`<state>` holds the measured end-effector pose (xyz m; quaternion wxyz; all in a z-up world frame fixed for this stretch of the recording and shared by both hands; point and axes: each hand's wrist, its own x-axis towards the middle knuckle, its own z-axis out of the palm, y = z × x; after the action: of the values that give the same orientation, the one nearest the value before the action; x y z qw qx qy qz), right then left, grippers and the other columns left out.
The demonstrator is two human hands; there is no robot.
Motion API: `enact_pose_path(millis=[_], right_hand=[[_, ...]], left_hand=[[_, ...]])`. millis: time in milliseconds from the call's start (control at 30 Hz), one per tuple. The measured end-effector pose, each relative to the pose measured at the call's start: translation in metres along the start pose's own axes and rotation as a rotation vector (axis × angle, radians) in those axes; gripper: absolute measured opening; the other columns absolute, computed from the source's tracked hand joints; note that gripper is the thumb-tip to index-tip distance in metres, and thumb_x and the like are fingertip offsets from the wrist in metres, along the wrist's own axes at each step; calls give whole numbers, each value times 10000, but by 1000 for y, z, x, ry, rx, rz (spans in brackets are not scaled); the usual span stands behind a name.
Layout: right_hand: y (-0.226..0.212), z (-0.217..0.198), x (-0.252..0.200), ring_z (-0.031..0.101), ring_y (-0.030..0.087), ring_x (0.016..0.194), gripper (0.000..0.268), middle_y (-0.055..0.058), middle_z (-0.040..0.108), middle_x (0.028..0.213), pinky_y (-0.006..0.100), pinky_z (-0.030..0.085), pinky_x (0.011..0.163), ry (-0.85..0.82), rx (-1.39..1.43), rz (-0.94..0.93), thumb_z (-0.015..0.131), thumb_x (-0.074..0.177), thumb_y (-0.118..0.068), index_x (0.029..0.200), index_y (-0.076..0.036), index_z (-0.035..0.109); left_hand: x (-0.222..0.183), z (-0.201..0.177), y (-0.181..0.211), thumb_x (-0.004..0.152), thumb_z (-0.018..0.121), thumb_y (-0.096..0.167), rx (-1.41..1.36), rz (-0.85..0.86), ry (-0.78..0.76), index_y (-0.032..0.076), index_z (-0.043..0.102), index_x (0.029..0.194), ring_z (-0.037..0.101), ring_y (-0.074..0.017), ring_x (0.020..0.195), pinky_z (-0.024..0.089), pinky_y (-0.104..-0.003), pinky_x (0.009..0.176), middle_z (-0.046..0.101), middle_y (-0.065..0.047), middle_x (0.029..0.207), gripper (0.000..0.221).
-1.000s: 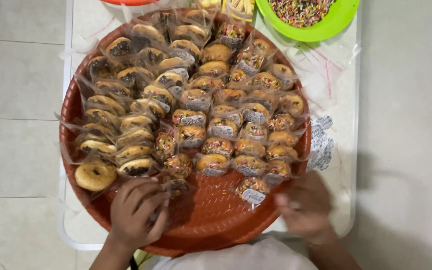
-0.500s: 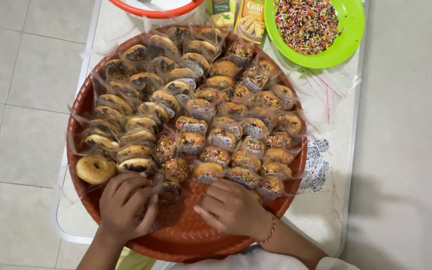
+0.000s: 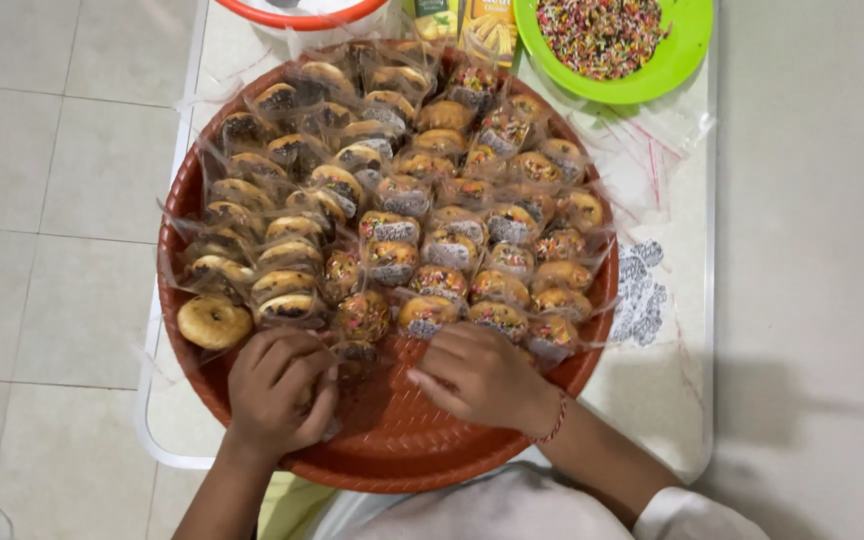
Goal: Applying labels to individually wrapped donuts and arranging them on a large tray
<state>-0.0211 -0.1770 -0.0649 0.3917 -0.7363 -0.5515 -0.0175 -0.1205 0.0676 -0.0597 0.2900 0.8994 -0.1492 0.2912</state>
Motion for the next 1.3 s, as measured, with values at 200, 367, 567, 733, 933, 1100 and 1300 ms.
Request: enact_pose_path(millis=[200, 367, 567, 733, 933, 1100, 1300], right_hand=[[2, 1, -4, 517, 233, 640, 241, 89, 549, 739, 352, 436, 598, -33, -81, 13, 642, 1026, -130, 804, -41, 611], [1, 2, -3, 520, 221, 634, 216, 78, 556, 736, 340, 427, 588, -39, -180, -23, 673, 1005, -118, 809, -40, 625], [-1, 7, -5, 542, 211, 636, 212, 79, 578, 747, 327, 453, 584, -51, -184, -2, 688, 1001, -128, 813, -44, 637], [-2, 4, -1, 518, 205, 619, 256, 68, 552, 723, 327, 443, 584, -75, -148, 20, 673, 1018, -155, 787, -57, 622], [-4, 9, -3, 518, 206, 611, 247, 70, 561, 715, 332, 449, 573, -86, -79, 15, 666, 1017, -140, 790, -52, 624], [-4, 6, -3, 557, 225, 636, 235, 81, 590, 742, 347, 481, 606, -77, -147, 0, 658, 1019, -154, 813, -43, 640], [-1, 9, -1, 626, 245, 606, 258, 87, 596, 668, 340, 520, 539, 19, -173, 1, 629, 987, -173, 753, -64, 640]], left_hand=[[-3, -1, 0, 854, 663, 61, -24, 24, -6, 58, 687, 919, 651, -320, 885, 551, -413, 765, 677, -125, 944, 69], [4, -3, 3, 879, 643, 40, -81, 44, -19, 31, 665, 913, 640, -317, 853, 551, -417, 784, 663, -131, 930, 42], [3, -5, 3, 898, 643, 49, -117, 5, -55, 40, 669, 927, 628, -315, 849, 557, -427, 793, 653, -125, 912, 40], [2, -2, 0, 906, 632, 63, -136, -51, -89, 45, 675, 946, 637, -314, 856, 544, -426, 783, 658, -123, 918, 61], [1, -4, 0, 943, 619, 99, -158, -131, -106, 55, 691, 925, 645, -311, 899, 537, -426, 805, 669, -116, 942, 87], [3, -3, -1, 913, 640, 51, -165, -18, -40, 35, 669, 937, 629, -308, 869, 539, -421, 804, 665, -122, 944, 42], [-3, 2, -4, 854, 698, 26, -181, 5, 25, 58, 723, 924, 669, -367, 821, 585, -484, 783, 669, -123, 855, 81]])
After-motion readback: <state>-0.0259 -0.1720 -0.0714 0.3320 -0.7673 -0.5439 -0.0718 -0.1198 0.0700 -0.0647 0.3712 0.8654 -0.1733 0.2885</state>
